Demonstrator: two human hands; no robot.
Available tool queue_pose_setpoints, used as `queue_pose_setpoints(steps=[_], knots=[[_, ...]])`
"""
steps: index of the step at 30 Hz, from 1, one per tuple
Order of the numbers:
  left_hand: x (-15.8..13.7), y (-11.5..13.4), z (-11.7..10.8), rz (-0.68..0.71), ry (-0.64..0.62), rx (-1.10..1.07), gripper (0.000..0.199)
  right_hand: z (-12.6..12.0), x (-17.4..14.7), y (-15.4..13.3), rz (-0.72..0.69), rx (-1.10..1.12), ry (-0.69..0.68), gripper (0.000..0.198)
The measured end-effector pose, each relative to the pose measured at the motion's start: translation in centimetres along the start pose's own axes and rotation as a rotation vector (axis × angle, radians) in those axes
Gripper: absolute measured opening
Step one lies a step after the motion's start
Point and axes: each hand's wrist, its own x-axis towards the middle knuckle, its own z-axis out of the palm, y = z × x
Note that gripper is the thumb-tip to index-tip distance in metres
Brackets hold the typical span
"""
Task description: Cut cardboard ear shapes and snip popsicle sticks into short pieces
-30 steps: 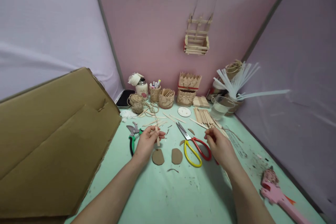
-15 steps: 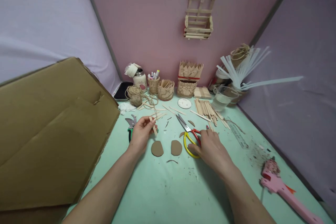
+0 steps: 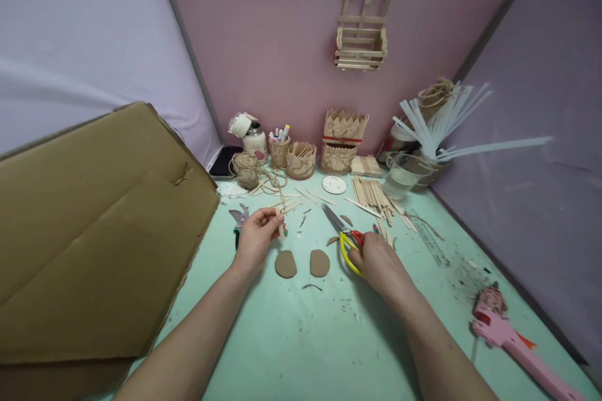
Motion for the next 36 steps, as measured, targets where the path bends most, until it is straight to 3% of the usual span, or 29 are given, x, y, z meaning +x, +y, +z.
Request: queue_pose_setpoints(steps=[9,15,18,21,27,32,36], knots=[[-0.1,0.2,0.1,-0.063,-0.019,-0.059,0.040,-0.3,-0.2,-0.1,0.000,0.155,-0.006,0.016],[-0.1,0.2,0.1,-0.066,-0.008,-0.017,0.034,-0.1,-0.2,-0.2,-0.019,0.109,0.013,0.016],[-0.1,0.3,-0.1,-0.011,-0.069,0.106,0.027,0.3,-0.1,-0.1,-0.026,0.050,0.027,0.012],[-0.4,0.3,-0.2,0.061,-0.208,0.307,0.022,0.7,0.0,0.1,-0.066,0.004,0.050,0.012],[-1.9,-0.4,0.0,-0.041,-0.502,0.409,0.029,0.7,-0.3,0.1,-0.203,0.003,0.149,0.020],[-2.7,-0.6,0.5,-0.099,-0.550,0.415,0.023,0.5,-1.3,-1.4,-0.602,0.368,0.092,0.028],[-2.8,-0.1,0.6,-0.070,-0.599,0.446,0.019,1.2,-1.7,-2.5,-0.675,0.429,0.001,0.015]])
